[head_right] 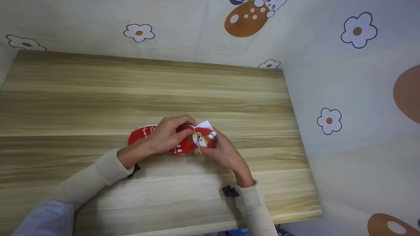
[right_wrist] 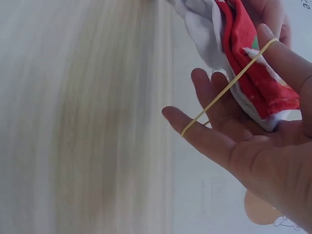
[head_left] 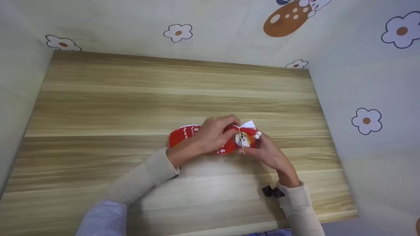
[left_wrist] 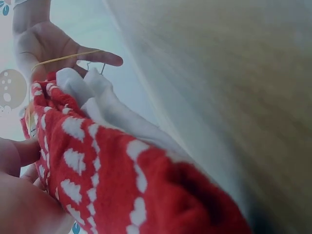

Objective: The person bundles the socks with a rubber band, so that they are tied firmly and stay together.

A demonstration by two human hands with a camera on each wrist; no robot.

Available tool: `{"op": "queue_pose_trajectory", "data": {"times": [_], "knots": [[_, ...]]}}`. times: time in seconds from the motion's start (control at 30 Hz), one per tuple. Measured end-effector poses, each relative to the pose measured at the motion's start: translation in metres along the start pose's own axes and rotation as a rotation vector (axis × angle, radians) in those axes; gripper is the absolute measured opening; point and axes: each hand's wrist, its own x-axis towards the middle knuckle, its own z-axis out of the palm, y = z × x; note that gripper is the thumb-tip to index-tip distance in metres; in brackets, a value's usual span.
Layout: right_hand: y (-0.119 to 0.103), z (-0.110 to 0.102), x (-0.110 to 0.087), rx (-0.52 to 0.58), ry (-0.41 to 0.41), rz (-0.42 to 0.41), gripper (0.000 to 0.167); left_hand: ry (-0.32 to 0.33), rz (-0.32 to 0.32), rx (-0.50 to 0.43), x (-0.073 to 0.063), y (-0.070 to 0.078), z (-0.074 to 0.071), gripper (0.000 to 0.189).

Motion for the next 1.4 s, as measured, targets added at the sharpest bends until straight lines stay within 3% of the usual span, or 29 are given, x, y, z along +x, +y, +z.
{"op": "queue_pose_trajectory", "data": {"times": [0.23,0.57,0.7,0.9,1.17,1.4], "knots": [[0.0,0.011,0.003,0.126,0.053,0.052,0.061,-0.022,-0.062,-0.032,-0.001,0.001,0.0,0.024],[-0.005,0.022,0.004,0.244,0.148,0.101,0.06,-0.041,-0.088,-0.019,0.0,0.001,0.0,0.028],[-0.005,0.022,0.003,0.213,0.149,0.087,0.062,-0.048,-0.104,-0.004,0.001,0.0,-0.001,0.028],[-0.004,0.018,0.001,0.201,0.147,0.032,0.051,-0.091,-0.16,0.01,0.002,-0.001,-0.003,0.029],[-0.007,0.021,-0.005,-0.006,0.133,-0.023,0.071,-0.118,-0.224,0.044,0.004,-0.003,-0.003,0.03],[-0.007,0.018,-0.004,0.084,0.124,0.028,0.05,-0.16,-0.232,0.072,0.005,-0.007,-0.005,0.035]]}}
